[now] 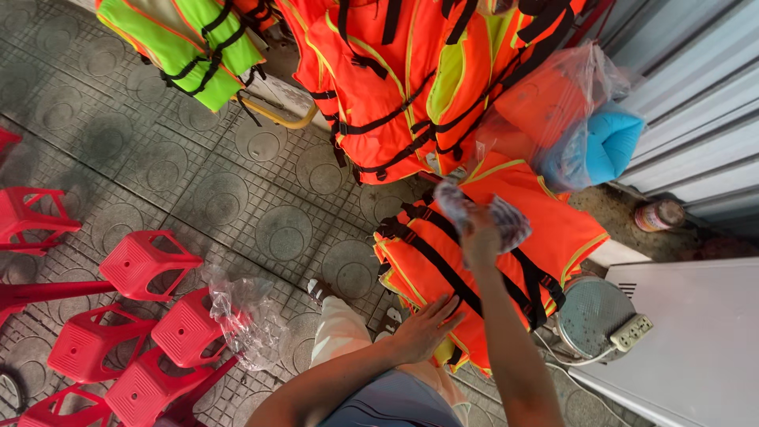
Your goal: The person wipes down several orange and neon yellow life jackets with a striped cloth, handling them one at a time and placing them on a stack or hanging them on a rack.
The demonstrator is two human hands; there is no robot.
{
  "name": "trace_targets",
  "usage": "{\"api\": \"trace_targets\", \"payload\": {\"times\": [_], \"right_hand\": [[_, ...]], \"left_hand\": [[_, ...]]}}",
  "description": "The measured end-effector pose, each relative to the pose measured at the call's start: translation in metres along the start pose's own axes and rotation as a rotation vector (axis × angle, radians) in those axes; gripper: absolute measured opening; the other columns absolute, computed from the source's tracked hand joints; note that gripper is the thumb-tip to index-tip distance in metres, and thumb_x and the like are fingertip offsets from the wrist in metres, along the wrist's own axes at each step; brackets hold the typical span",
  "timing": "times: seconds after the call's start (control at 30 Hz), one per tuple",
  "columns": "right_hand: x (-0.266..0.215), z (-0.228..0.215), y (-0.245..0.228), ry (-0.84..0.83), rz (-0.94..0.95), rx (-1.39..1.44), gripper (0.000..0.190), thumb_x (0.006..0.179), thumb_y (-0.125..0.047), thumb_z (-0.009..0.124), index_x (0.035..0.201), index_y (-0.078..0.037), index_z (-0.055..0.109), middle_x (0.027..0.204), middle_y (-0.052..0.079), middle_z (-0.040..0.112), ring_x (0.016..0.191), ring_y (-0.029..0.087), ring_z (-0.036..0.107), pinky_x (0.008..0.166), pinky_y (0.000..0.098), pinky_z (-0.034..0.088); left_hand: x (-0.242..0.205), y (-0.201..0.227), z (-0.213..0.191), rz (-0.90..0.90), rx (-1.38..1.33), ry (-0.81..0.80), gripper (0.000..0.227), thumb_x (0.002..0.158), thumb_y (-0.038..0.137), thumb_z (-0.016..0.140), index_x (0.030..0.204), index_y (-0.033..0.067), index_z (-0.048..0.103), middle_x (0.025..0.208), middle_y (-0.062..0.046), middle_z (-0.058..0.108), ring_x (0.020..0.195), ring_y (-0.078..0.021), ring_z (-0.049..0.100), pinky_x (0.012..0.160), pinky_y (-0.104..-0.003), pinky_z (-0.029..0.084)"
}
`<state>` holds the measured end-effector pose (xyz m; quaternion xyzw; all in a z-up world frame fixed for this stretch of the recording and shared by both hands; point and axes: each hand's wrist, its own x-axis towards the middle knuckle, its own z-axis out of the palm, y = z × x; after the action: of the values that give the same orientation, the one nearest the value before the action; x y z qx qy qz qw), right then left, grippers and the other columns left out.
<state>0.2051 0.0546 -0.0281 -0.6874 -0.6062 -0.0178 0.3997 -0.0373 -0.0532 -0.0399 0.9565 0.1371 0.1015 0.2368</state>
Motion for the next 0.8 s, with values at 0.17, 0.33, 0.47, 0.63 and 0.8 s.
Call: {"api": "trace_targets", "payload": {"times": [0.17, 0.33, 0.47, 0.63, 0.8], "right_hand": [[-0.046, 0.047, -0.079, -0.524, -0.155, -0.062, 0.033, 0.078, 0.003, 0.062, 0.107, -0.007, 0.073, 0.116, 0.013, 0.069, 0.114, 0.034, 0.063, 0.102, 0.0437, 0.05], [-0.085, -0.03, -0.096, -0.586, -0.18, 0.147, 0.038, 0.077, 0.001, 0.065, 0.113, -0.007, 0.073, 0.122, 0.011, 0.07, 0.116, 0.033, 0.065, 0.1, 0.0433, 0.051], [-0.092, -0.094, -0.086, -0.452, -0.063, 0.085, 0.028, 0.084, -0.003, 0.069, 0.111, -0.008, 0.074, 0.127, 0.009, 0.07, 0.123, 0.033, 0.062, 0.105, 0.0473, 0.048], [-0.132, -0.098, -0.104, -0.405, -0.074, -0.002, 0.032, 0.079, -0.002, 0.068, 0.109, -0.007, 0.074, 0.123, 0.013, 0.068, 0.125, 0.036, 0.058, 0.112, 0.0543, 0.04], [-0.161, -0.104, -0.106, -0.343, -0.051, -0.034, 0.026, 0.08, -0.001, 0.066, 0.105, -0.007, 0.072, 0.12, 0.012, 0.069, 0.124, 0.035, 0.06, 0.115, 0.0527, 0.04]], "left_hand": [[-0.005, -0.012, 0.011, 0.018, -0.111, 0.013, 0.064, 0.095, 0.022, 0.067, 0.151, 0.0019, 0.046, 0.16, -0.024, 0.039, 0.154, -0.0442, 0.033, 0.127, -0.053, 0.03], [-0.011, -0.015, -0.017, 0.005, -0.123, -0.082, 0.065, 0.078, 0.026, 0.076, 0.136, 0.0045, 0.059, 0.143, -0.019, 0.049, 0.138, -0.0404, 0.043, 0.114, -0.059, 0.033], [-0.005, -0.032, -0.058, -0.079, -0.386, -0.194, 0.05, 0.084, 0.016, 0.067, 0.134, 0.008, 0.064, 0.159, -0.016, 0.044, 0.128, -0.0372, 0.051, 0.095, -0.051, 0.05], [0.052, -0.034, -0.065, -0.419, -0.378, 0.072, 0.036, 0.111, 0.037, 0.056, 0.143, 0.023, 0.063, 0.138, -0.003, 0.066, 0.116, -0.0233, 0.064, 0.097, -0.039, 0.054], [0.094, -0.049, -0.043, -0.087, -0.062, -0.094, 0.07, 0.101, 0.064, 0.037, 0.162, 0.0301, 0.032, 0.169, -0.011, 0.023, 0.156, -0.0381, 0.01, 0.123, -0.061, 0.009]]}}
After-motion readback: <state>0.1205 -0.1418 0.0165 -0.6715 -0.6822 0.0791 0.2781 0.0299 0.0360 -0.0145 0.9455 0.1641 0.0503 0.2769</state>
